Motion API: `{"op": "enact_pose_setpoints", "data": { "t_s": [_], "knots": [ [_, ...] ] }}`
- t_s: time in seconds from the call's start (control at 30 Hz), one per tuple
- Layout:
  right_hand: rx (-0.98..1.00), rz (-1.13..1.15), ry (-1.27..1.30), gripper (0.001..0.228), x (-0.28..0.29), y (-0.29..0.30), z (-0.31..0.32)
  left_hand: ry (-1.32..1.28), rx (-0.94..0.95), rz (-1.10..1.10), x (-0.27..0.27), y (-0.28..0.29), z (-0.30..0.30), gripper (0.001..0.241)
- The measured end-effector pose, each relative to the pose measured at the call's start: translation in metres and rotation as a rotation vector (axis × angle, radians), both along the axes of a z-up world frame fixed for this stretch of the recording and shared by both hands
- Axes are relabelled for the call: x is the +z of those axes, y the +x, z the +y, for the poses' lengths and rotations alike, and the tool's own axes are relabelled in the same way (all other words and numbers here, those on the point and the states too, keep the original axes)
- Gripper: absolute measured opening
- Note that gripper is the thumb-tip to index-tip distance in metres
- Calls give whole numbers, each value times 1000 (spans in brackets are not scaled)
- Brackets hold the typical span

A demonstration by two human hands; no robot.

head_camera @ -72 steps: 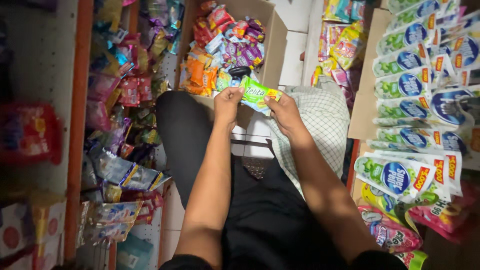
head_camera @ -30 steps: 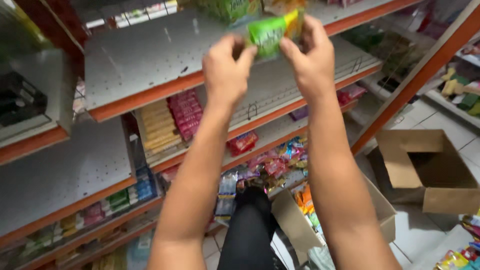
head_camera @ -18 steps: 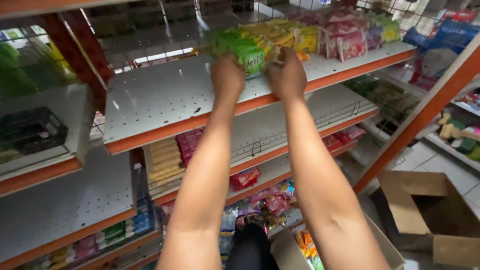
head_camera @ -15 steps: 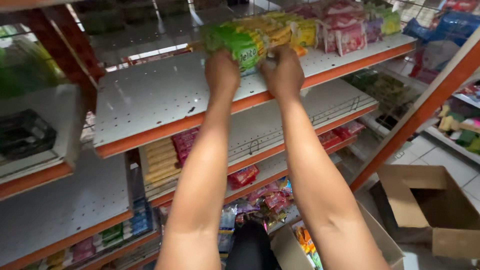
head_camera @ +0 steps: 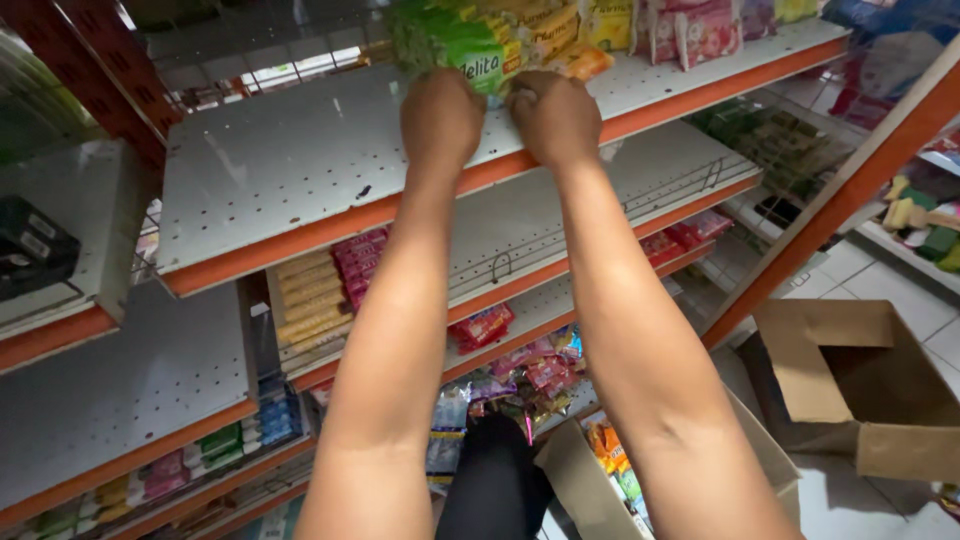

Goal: The person picks up several individual soap packets from a shelf, sits on the floor, and uses a handheld barcode scanner to scan each packet before wiping them with a cloth.

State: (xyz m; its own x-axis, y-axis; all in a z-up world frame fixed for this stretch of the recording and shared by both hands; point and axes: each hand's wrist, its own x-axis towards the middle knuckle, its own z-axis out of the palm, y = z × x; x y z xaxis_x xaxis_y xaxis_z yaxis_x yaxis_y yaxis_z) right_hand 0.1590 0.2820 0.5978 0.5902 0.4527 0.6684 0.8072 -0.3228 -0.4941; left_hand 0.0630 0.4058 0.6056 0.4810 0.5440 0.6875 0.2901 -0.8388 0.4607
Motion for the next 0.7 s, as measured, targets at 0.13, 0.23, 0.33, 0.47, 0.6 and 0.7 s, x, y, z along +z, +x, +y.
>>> {"op": "enact_pose_setpoints", "data": {
  "t_s": [0.13,0.23,0.33,0.47,0.6,0.7],
  "knots": [
    [-47,-64,-110,26,0,7,5,-77,-122,58,4,-1,0,17],
    [-71,-25,-150,26,1,8,9,-35,-201,38,1,4,2,15],
    [-69,-72,-211,29,3,8,9,-32,-349,53,-2,8,8,20],
    [-56,-62,-263,34,12,1,6,19,-368,44,4,12,8,22],
    [239,-65,483,41,-48,-11,-65,25,-405,-40,13,-10,-16,21],
    [238,244,638,22,-183,-39,-192,-46,-508,-479,0,-29,-62,24]
  ]
}}
